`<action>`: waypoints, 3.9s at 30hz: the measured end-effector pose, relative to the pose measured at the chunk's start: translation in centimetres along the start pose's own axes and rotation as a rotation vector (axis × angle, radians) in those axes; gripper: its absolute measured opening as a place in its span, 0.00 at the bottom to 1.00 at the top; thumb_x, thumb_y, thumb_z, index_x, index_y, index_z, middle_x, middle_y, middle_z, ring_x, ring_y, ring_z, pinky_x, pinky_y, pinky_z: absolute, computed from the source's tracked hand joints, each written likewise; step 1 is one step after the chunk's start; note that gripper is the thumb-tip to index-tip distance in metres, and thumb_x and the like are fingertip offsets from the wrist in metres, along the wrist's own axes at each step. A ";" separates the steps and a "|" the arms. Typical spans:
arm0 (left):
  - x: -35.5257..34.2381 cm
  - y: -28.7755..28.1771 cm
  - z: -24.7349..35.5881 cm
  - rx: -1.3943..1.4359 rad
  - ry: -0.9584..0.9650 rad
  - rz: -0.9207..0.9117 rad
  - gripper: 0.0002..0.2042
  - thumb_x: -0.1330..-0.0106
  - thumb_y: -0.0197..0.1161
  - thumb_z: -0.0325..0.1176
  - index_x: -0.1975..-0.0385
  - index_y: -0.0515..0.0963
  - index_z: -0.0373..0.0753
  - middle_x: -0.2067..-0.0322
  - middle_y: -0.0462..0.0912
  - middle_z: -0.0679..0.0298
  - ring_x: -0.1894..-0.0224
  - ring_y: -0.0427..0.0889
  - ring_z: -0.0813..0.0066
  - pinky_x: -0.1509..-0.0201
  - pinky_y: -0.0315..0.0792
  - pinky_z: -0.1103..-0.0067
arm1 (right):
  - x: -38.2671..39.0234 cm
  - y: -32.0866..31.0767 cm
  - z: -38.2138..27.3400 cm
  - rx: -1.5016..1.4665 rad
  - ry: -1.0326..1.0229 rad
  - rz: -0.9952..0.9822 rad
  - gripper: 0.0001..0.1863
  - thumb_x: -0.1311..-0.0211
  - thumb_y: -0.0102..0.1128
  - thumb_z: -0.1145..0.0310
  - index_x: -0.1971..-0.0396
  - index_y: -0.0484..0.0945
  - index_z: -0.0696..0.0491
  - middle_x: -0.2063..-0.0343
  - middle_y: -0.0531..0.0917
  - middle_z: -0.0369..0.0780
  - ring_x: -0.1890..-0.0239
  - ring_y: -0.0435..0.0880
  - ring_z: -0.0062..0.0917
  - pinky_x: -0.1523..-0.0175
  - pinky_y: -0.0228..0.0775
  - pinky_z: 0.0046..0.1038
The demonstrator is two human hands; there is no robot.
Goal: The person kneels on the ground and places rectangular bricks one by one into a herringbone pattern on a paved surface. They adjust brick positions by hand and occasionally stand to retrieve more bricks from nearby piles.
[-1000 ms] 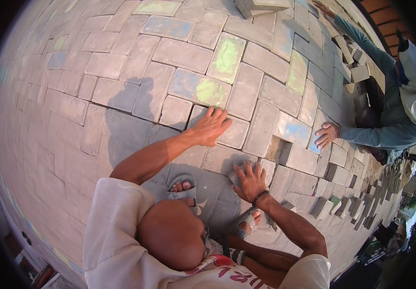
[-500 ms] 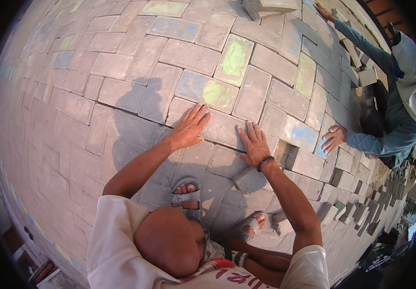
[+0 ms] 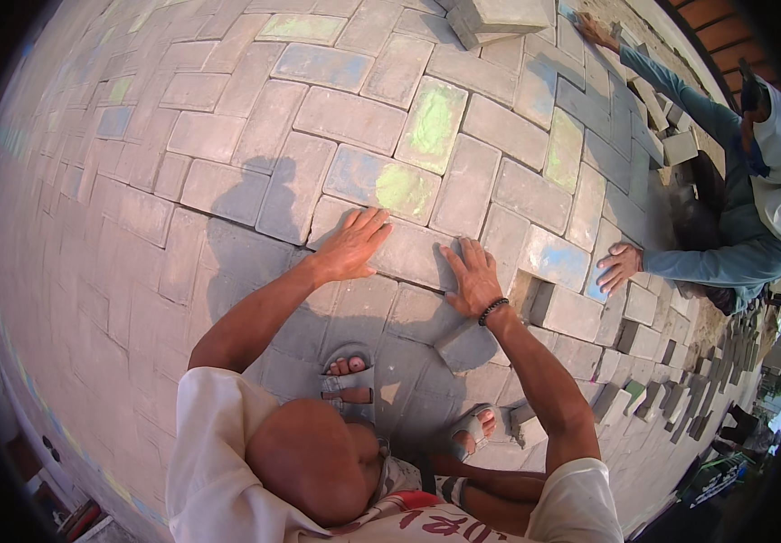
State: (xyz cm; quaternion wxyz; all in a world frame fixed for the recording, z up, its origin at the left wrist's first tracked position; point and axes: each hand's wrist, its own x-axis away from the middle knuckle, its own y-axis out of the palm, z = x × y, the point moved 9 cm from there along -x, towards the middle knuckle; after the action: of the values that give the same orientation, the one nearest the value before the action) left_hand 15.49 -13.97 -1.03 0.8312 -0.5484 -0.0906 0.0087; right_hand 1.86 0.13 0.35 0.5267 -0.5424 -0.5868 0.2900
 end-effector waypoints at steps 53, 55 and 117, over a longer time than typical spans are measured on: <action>-0.7 0.2 2.2 0.145 -0.147 0.094 0.36 0.42 0.69 0.41 0.35 0.63 0.34 0.29 0.52 0.51 0.25 0.43 0.49 0.25 0.45 0.57 | 24.0 2.3 6.1 -0.143 0.052 -0.434 0.43 0.44 0.64 0.64 0.30 0.53 0.50 0.42 0.72 0.52 0.45 0.77 0.48 0.41 0.70 0.44; -0.4 0.0 2.3 0.163 -0.150 0.122 0.36 0.43 0.69 0.41 0.35 0.64 0.34 0.29 0.53 0.52 0.25 0.43 0.49 0.26 0.45 0.57 | 23.9 2.6 5.9 -0.161 0.034 -0.416 0.42 0.43 0.63 0.63 0.30 0.53 0.48 0.42 0.72 0.51 0.46 0.77 0.47 0.42 0.70 0.44; -4.3 -11.1 15.3 -0.204 0.267 -0.648 0.34 0.41 0.67 0.37 0.36 0.65 0.31 0.38 0.68 0.43 0.33 0.64 0.49 0.28 0.56 0.64 | 46.5 5.2 9.0 -0.323 0.853 -0.025 0.62 0.59 0.78 0.55 0.26 0.43 0.39 0.31 0.54 0.56 0.31 0.54 0.56 0.28 0.49 0.52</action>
State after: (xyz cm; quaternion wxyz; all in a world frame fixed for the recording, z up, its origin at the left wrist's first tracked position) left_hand 7.88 -4.99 14.32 0.7363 -0.5677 -0.1506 -0.3361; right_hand 1.90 47.25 7.25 0.6335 -0.6812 -0.3618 -0.0609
